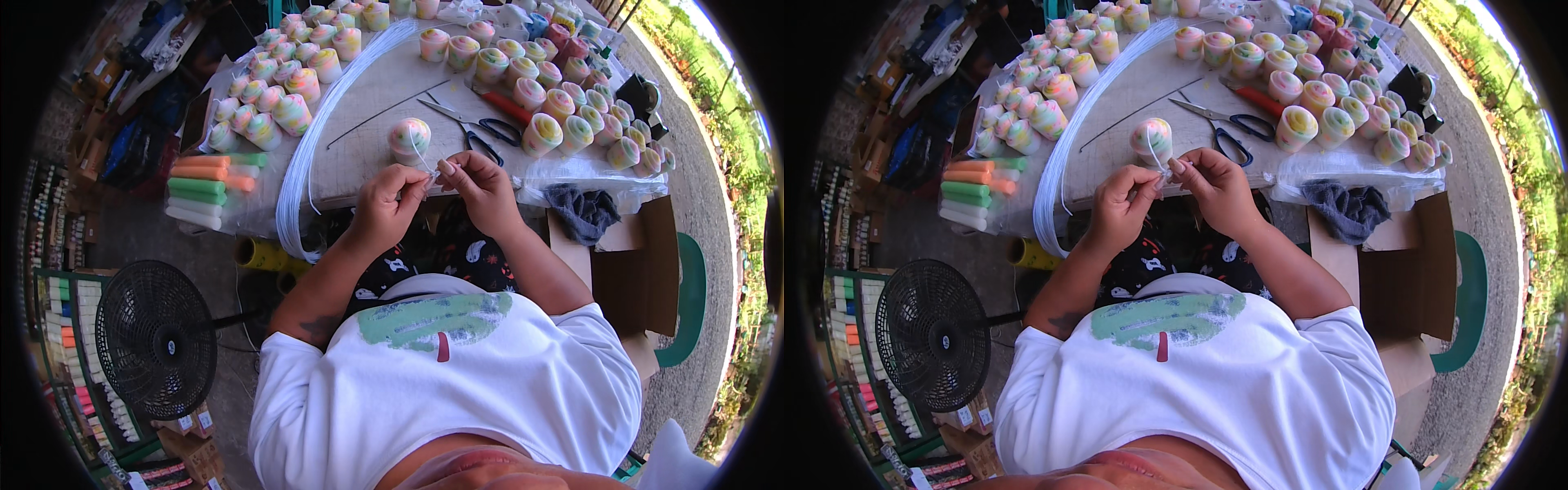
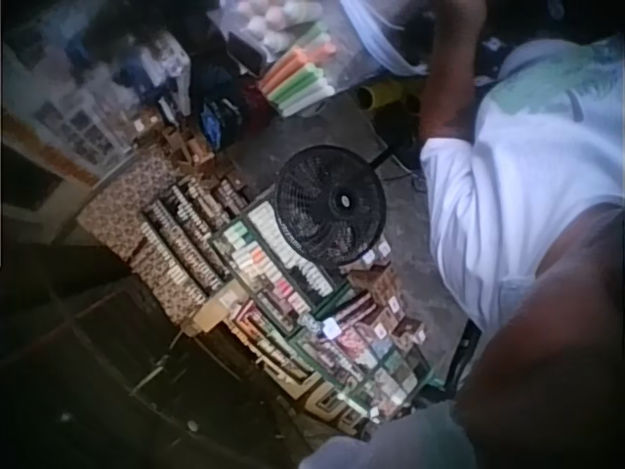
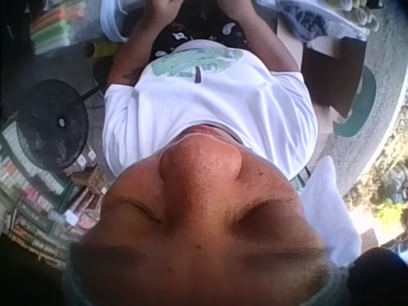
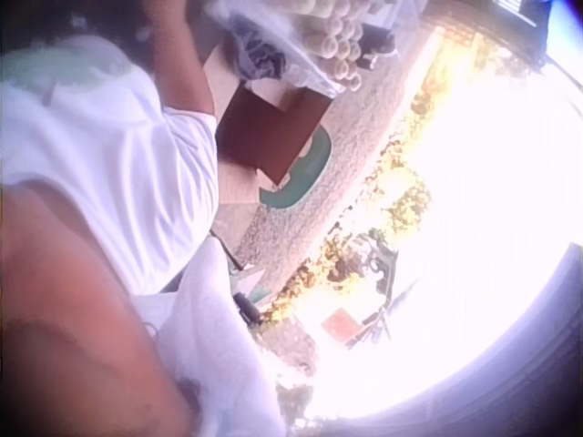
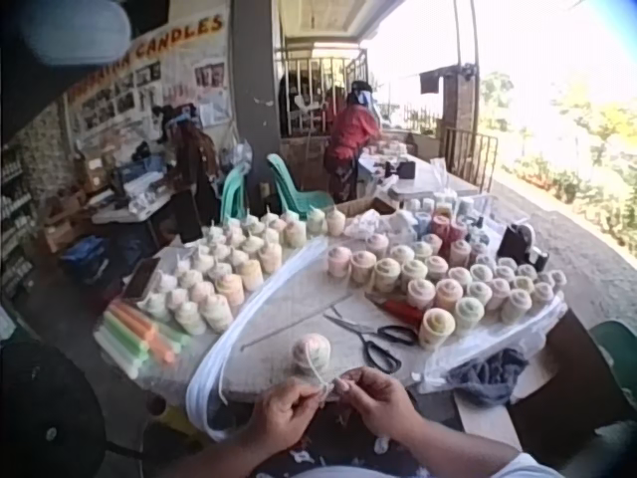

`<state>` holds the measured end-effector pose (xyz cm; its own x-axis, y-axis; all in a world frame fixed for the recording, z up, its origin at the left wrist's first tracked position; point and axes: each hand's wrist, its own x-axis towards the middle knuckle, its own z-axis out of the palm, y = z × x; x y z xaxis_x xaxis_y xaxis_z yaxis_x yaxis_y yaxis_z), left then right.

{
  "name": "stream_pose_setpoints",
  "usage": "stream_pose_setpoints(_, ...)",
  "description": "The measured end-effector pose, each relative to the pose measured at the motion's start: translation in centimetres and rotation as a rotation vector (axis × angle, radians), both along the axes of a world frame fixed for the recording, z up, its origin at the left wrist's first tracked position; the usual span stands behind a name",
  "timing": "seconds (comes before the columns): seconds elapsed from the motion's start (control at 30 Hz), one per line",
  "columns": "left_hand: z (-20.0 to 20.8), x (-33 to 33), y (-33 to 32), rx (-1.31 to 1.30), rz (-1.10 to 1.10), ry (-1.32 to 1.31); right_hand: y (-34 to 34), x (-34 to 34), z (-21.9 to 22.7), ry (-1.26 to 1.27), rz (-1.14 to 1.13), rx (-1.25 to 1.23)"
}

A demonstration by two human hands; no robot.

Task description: The person inserts a wick into the center of a small cylindrical candle, trims the wick with scissors, and places the finished candle on the table. The person repeats this process with several candles, handling wicks and candles one at a time.

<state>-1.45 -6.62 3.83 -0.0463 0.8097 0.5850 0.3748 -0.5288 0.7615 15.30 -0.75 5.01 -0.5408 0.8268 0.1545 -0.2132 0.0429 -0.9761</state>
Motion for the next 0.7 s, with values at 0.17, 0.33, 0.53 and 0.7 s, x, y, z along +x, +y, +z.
stream_pose_setpoints(0.17,0.6,0.1,-0.4,0.078,0.106,0.144,-1.1,0.5,0.0,0.041,0.063,-0.089)
stream_pose_setpoints(0.33,0.9,1.0,-0.6,0.246,0.115,0.308,-0.8,0.9,-0.6,0.077,0.098,-0.223)
stream_pose_setpoints(0.53,0.8,1.3,-1.3,0.175,0.112,0.304,-1.2,1.1,-0.6,0.055,0.013,-0.098)
stream_pose_setpoints(0.7,1.3,-1.3,-0.1,0.057,0.121,0.280,-0.9,2.7,-1.3,0.090,-0.031,-0.107)
